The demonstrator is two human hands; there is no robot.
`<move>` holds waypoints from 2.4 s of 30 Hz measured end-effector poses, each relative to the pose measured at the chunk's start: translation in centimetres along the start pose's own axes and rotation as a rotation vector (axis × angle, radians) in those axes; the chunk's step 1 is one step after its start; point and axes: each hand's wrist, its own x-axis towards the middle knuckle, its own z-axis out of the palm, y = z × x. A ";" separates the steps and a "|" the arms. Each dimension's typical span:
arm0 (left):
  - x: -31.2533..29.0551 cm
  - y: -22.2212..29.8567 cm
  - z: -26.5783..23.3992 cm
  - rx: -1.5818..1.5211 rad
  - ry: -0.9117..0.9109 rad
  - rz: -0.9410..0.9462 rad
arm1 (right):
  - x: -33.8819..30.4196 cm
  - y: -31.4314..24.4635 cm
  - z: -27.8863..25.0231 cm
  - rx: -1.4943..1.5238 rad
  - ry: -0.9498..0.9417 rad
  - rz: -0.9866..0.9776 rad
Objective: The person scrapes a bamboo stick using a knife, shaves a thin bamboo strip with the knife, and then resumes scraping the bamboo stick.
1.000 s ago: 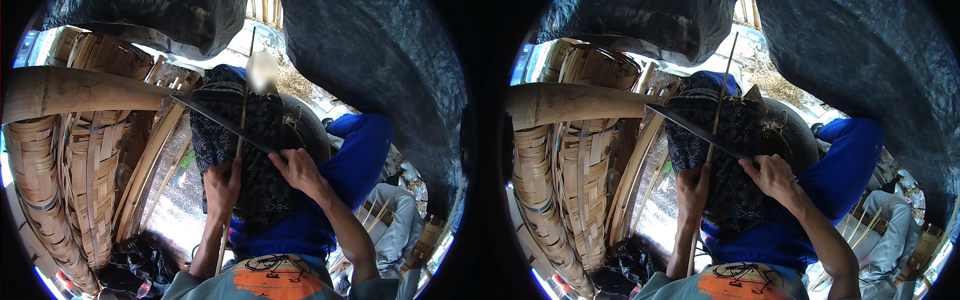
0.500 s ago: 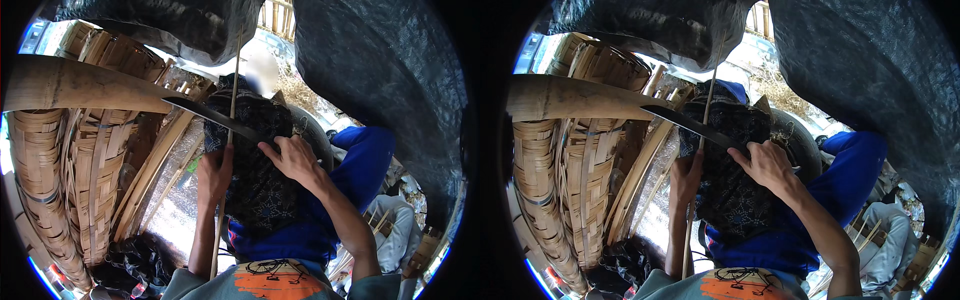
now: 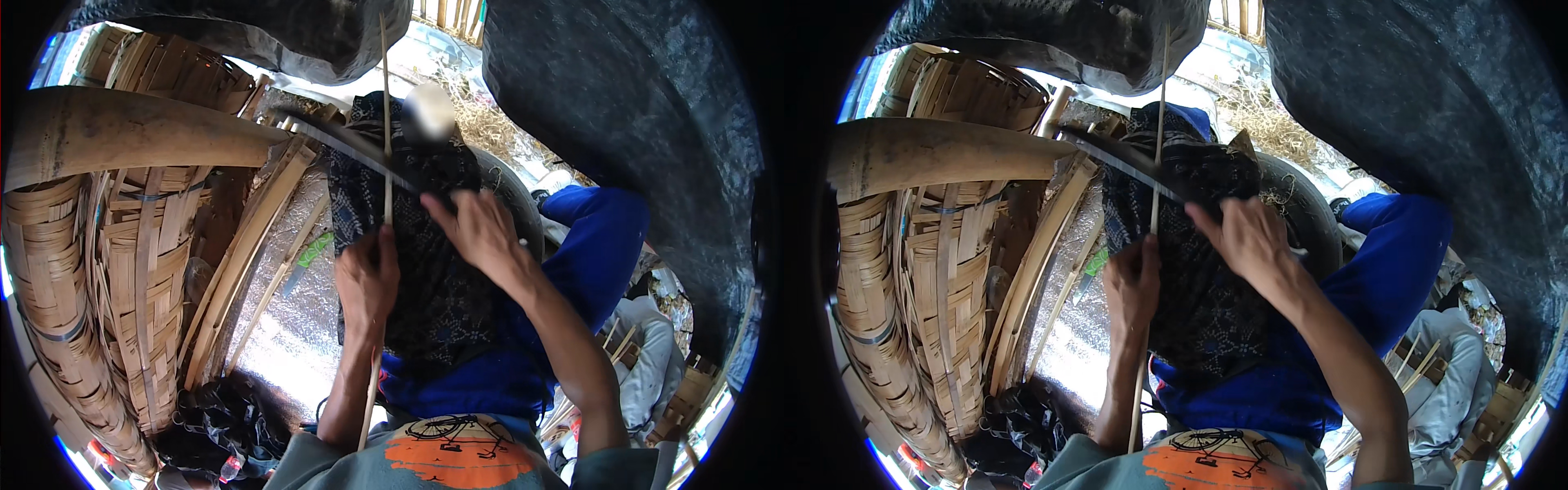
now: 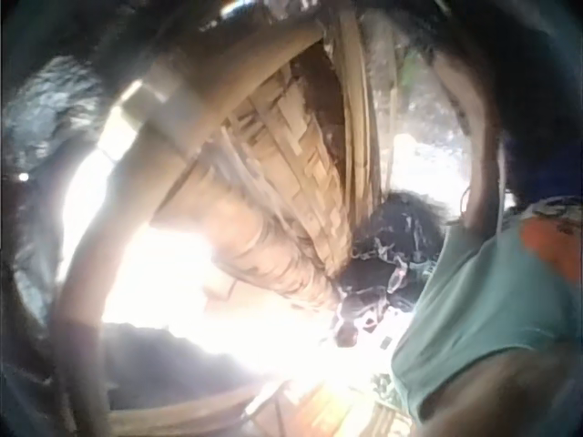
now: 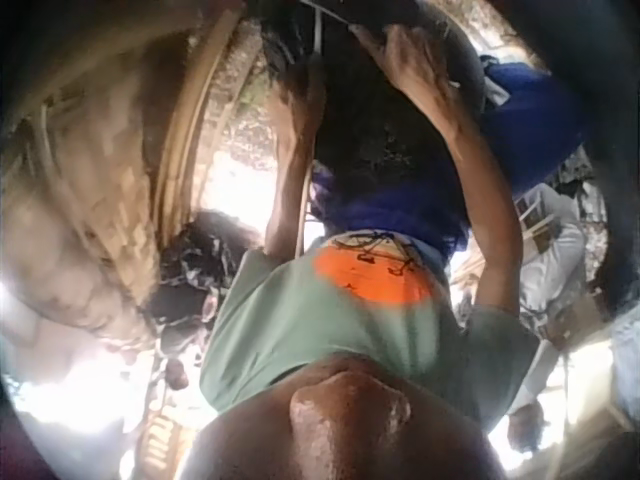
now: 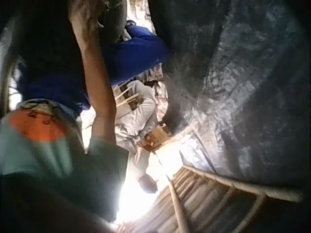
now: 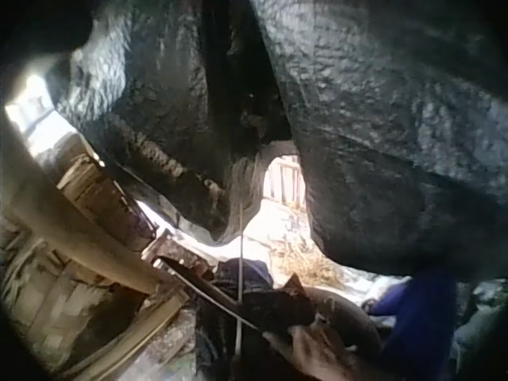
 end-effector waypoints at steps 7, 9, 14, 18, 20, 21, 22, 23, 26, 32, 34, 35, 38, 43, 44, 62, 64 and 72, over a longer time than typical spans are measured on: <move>0.9 -0.2 -1.0 -0.090 -0.005 -0.072 | 0.8 2.6 0.6 -0.035 0.171 -0.144; 1.6 -0.2 -1.1 -0.059 -0.007 -0.063 | -1.5 3.2 1.2 0.070 0.249 -0.244; 2.1 -0.4 -0.5 0.037 -0.031 0.020 | -4.2 1.4 -1.2 0.099 0.124 -0.161; 1.6 -0.1 0.3 0.116 0.044 0.120 | -4.5 2.4 -0.8 0.065 0.141 -0.184; 1.3 -0.1 0.4 0.123 0.059 0.127 | -4.4 1.8 -1.2 0.054 0.112 -0.181; 1.1 -0.3 0.5 0.123 0.077 0.127 | -4.4 1.5 -1.3 0.038 0.086 -0.181; 1.0 -0.4 0.6 0.120 0.095 0.132 | -4.3 1.4 -1.2 0.037 0.089 -0.179; 1.0 -0.3 0.7 0.118 0.094 0.136 | -4.1 1.4 -1.0 0.010 0.086 -0.153; 0.7 -0.2 0.6 0.084 0.089 0.111 | -3.4 1.1 -0.8 -0.007 0.072 -0.119; 0.7 -0.4 0.4 -0.010 0.074 0.028 | -2.1 0.9 1.0 -0.078 0.319 -0.262; 0.9 -0.7 0.4 -0.048 0.064 0.003 | -2.2 0.3 0.5 -0.036 0.214 -0.196; 1.0 -0.7 0.4 -0.048 0.070 0.004 | -2.4 0.1 0.0 -0.036 0.128 -0.114; 0.6 -0.5 0.5 -0.015 0.029 0.028 | -3.0 -0.2 -0.8 -0.070 0.067 -0.041; 0.1 0.2 0.9 0.043 0.075 0.062 | -2.4 0.6 0.6 -0.115 0.133 -0.079; -0.2 0.4 0.9 0.044 0.071 0.069 | -1.6 0.4 1.1 -0.087 0.213 -0.140; -3.2 0.8 1.4 0.051 -0.001 0.264 | -0.1 3.2 0.9 -0.122 0.366 -0.068; -3.1 1.0 0.7 0.058 -0.068 0.167 | 1.0 3.7 0.5 -0.061 0.163 0.078; 0.3 0.2 -1.1 -0.119 -0.191 -0.133 | -3.6 3.4 -2.3 -0.110 0.152 -0.394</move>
